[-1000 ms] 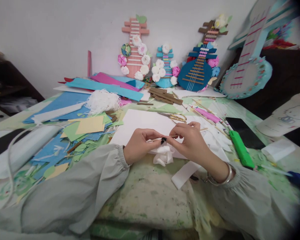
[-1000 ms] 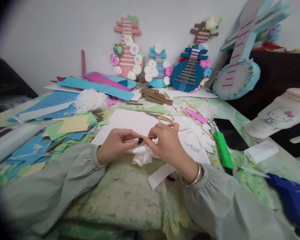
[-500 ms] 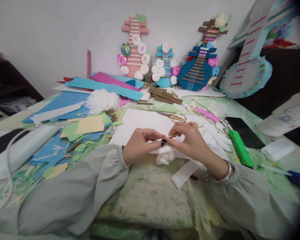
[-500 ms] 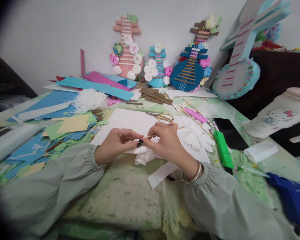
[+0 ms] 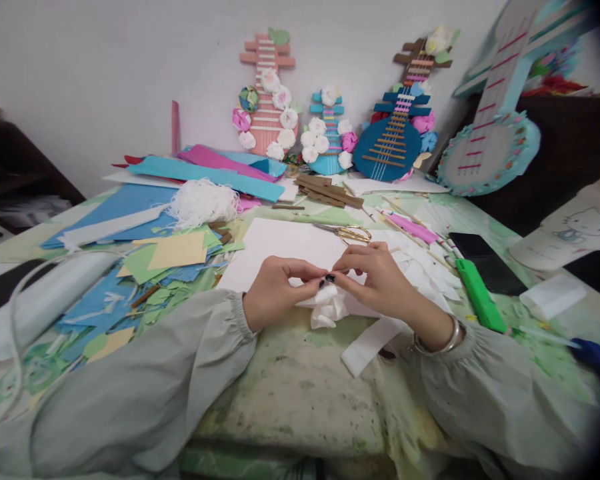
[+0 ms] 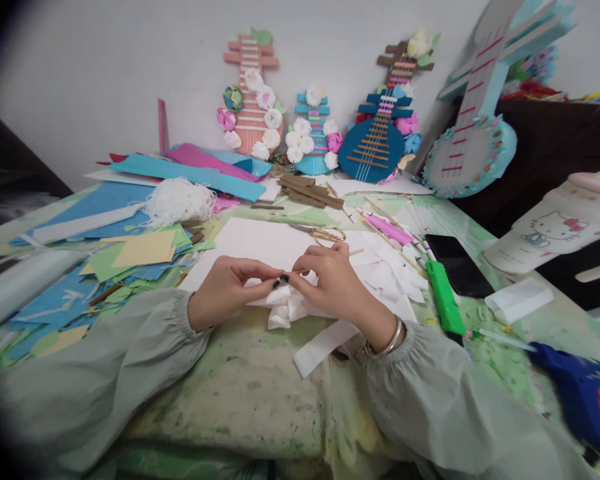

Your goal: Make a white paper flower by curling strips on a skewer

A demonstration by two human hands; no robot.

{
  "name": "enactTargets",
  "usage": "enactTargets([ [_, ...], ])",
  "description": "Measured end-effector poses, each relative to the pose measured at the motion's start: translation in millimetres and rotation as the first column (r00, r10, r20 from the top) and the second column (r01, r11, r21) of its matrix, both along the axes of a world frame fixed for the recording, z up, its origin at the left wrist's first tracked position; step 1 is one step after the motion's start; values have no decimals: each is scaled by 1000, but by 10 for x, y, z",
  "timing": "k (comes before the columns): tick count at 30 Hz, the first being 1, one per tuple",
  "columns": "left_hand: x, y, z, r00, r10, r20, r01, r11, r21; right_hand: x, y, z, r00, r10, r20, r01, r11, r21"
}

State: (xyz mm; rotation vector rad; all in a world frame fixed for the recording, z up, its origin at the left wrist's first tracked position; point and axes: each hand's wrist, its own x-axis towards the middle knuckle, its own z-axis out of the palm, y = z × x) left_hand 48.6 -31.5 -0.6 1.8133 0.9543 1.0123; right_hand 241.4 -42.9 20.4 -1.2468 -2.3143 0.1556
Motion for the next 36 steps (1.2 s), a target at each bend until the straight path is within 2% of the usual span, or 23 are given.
enactTargets([
  [5,35,-36,30,999,6,48,-6,1000,-2,-13,4,1,1000,-22,-13,21,999,-33],
  [12,27,-13,4,991,-48,125,68,984,-165,-11,3,4,995,-68,-73,65,997,-32],
  [18,20,3,15,994,-35,105,59,971,-230,-31,-11,10,994,-67,-82,65,998,-28],
  [26,0,20,23,997,-38,64,50,978,-204,-84,-51,26,988,-109,-114,104,994,-45],
  [36,-8,-6,57,996,-71,47,78,982,-170,-61,-39,25,984,-69,-166,63,997,-41],
])
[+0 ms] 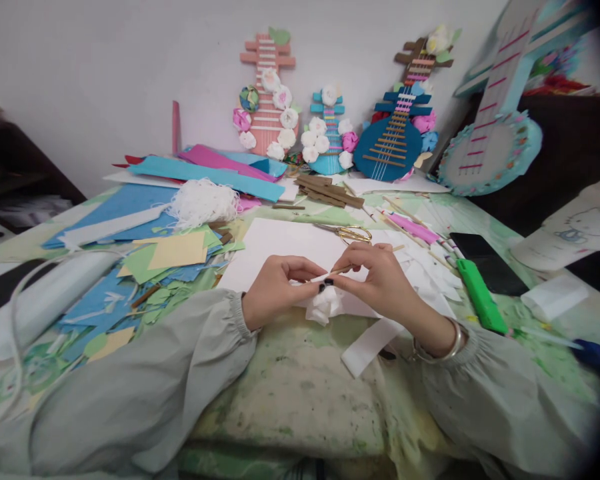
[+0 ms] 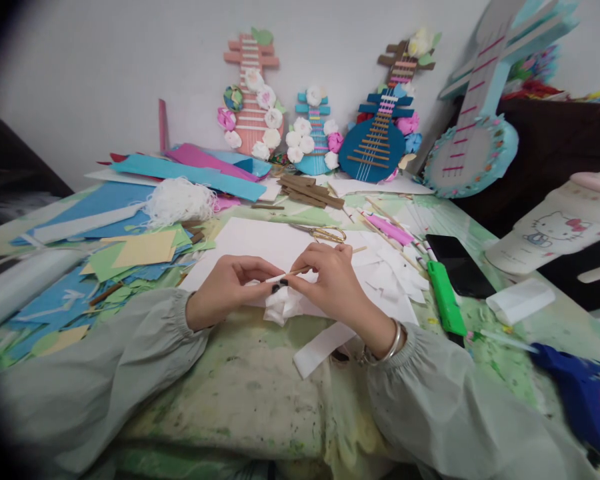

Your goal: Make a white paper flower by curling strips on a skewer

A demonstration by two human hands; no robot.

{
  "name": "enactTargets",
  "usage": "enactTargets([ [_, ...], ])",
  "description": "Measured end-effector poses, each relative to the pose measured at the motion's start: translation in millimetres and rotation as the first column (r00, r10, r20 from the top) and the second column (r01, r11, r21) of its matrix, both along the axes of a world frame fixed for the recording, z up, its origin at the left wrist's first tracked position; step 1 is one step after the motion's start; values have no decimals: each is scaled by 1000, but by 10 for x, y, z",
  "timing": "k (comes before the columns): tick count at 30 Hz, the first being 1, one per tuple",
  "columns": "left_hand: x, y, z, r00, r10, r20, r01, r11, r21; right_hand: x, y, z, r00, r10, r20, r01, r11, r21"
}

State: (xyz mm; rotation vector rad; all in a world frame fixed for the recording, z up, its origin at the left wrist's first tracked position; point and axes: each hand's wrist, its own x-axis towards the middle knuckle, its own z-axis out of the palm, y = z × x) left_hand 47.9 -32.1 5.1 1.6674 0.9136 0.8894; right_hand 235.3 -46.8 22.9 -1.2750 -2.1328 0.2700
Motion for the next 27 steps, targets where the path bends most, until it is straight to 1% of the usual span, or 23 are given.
enactTargets([
  [4,-1,17,24,1000,25,-10,-25,998,63,-5,-5,-3,1000,-24,8,24,999,31],
  [8,-5,34,32,996,67,-53,-60,991,120,-19,-19,-9,998,-45,41,41,995,96],
  [11,-10,35,44,993,87,-76,-75,986,147,-12,-15,-20,998,-23,63,15,991,130],
  [15,-13,38,54,990,112,-82,-97,980,175,15,17,-43,993,31,118,-43,994,99],
  [18,-9,43,43,991,101,-91,-83,979,184,13,28,-50,992,9,127,-19,997,76],
  [22,-7,52,25,992,86,-91,-70,983,171,-20,6,-27,994,-44,99,39,998,51],
  [27,-36,70,21,996,53,-65,-44,991,124,-41,-22,5,997,-46,66,44,999,31],
])
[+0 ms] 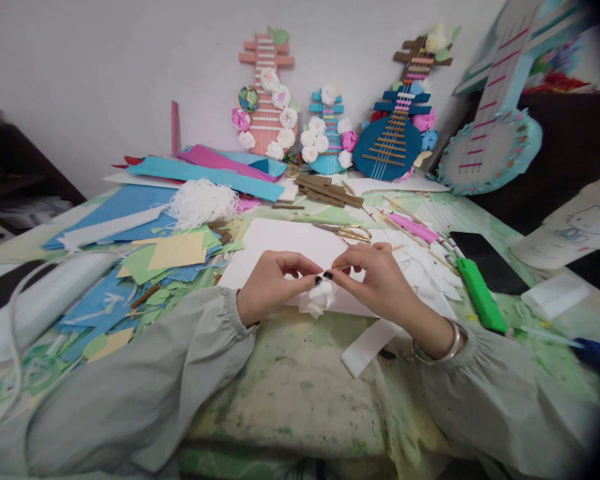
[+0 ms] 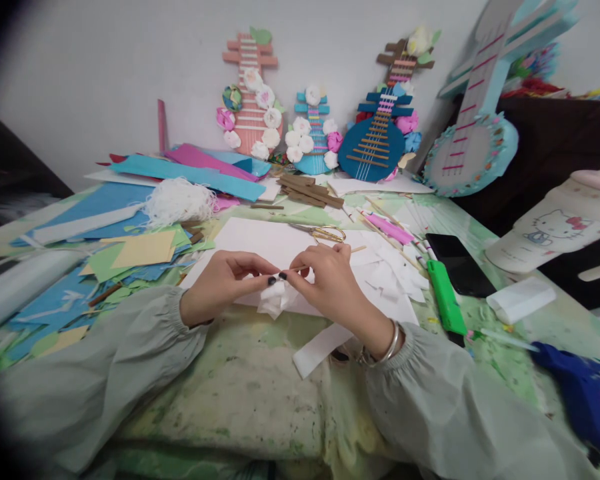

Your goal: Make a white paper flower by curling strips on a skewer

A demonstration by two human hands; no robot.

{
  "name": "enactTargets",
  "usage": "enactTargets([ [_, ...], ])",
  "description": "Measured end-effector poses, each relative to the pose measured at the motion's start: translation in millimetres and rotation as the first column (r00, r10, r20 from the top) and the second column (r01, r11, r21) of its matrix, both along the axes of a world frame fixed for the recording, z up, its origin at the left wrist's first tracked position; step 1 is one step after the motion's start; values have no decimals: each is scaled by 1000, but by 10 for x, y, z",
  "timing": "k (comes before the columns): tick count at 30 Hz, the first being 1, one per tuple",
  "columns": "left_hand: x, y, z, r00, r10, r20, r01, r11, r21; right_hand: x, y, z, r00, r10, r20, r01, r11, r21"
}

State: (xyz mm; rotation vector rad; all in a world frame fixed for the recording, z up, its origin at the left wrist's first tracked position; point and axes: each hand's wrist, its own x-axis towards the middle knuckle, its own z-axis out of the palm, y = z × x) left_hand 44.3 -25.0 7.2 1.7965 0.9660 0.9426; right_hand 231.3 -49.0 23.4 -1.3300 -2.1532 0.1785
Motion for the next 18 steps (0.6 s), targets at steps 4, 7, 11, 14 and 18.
enactTargets([
  [4,-15,14,-3,1000,-16,16,16,999,-45,0,-7,0,1000,-3,7,3,1000,5],
  [7,-8,14,-6,999,-19,37,22,997,-71,5,-9,-8,1000,1,20,-1,1000,16],
  [11,15,0,-12,997,-11,75,17,997,-78,26,5,-14,998,25,49,-26,999,29],
  [14,28,-7,-22,993,11,119,-3,998,-68,38,21,-16,997,22,73,-23,1000,15],
  [18,24,-6,-33,996,36,86,-35,999,-8,27,14,-29,995,-28,94,23,998,56],
])
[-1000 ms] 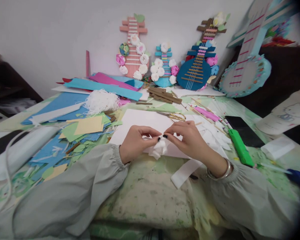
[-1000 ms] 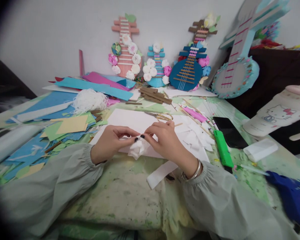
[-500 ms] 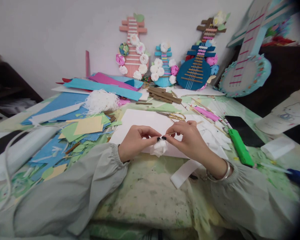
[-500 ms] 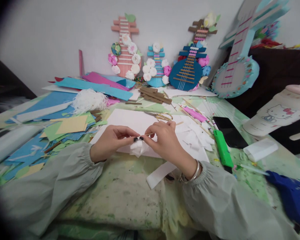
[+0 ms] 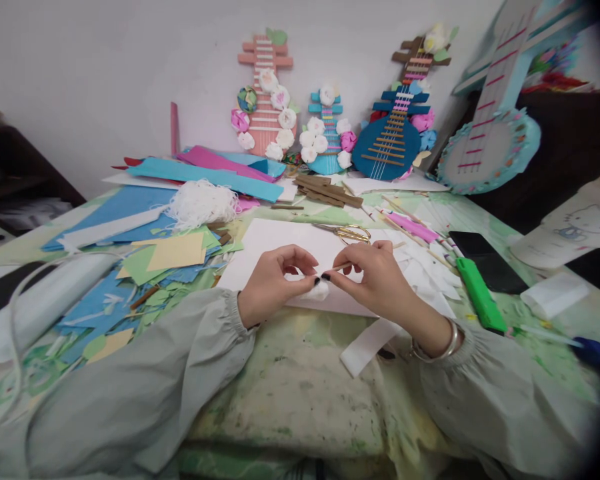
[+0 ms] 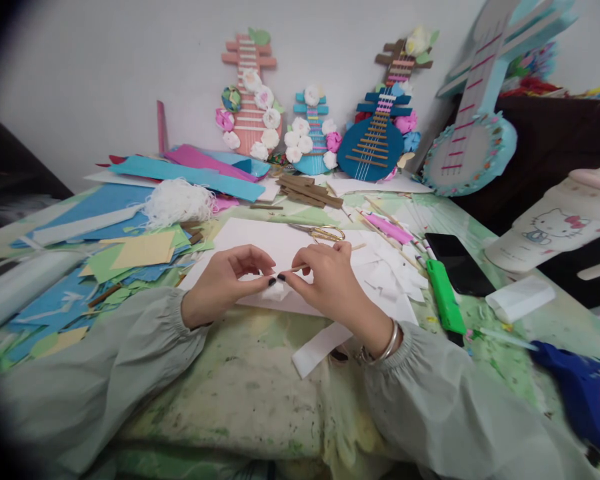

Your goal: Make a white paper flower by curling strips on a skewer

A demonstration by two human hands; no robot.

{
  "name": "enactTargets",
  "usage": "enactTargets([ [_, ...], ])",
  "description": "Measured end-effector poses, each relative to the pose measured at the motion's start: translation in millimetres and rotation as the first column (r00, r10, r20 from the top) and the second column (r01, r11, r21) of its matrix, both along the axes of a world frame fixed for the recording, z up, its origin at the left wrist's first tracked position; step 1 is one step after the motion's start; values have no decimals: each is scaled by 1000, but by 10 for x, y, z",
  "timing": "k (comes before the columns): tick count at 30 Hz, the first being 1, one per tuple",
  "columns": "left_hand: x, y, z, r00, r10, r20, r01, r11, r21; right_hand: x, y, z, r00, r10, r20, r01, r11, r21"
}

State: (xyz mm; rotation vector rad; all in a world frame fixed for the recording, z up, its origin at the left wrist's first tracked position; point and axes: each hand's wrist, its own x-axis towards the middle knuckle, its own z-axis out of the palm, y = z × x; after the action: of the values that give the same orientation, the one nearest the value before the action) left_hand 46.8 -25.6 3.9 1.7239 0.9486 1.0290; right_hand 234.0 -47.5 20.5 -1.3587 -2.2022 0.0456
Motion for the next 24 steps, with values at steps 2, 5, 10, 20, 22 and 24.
enactTargets([
  [2,-9,-3,2,999,13,-42,-11,998,56,-11,-11,-16,1000,-17,4,17,998,67],
  [5,-19,-20,18,991,55,-125,-32,983,182,-25,-24,-47,999,-33,9,31,985,170],
  [10,-16,-44,28,970,173,-172,-71,874,480,-46,-41,-77,998,-68,12,62,967,248],
  [20,-23,-47,-7,903,284,-323,35,700,713,-104,-87,-101,991,-119,62,88,926,367],
  [22,-22,-55,3,896,291,-336,44,695,717,-108,-97,-104,988,-125,87,82,918,388],
  [24,-22,-59,19,891,289,-349,51,702,711,-109,-104,-106,987,-121,106,68,911,407],
])
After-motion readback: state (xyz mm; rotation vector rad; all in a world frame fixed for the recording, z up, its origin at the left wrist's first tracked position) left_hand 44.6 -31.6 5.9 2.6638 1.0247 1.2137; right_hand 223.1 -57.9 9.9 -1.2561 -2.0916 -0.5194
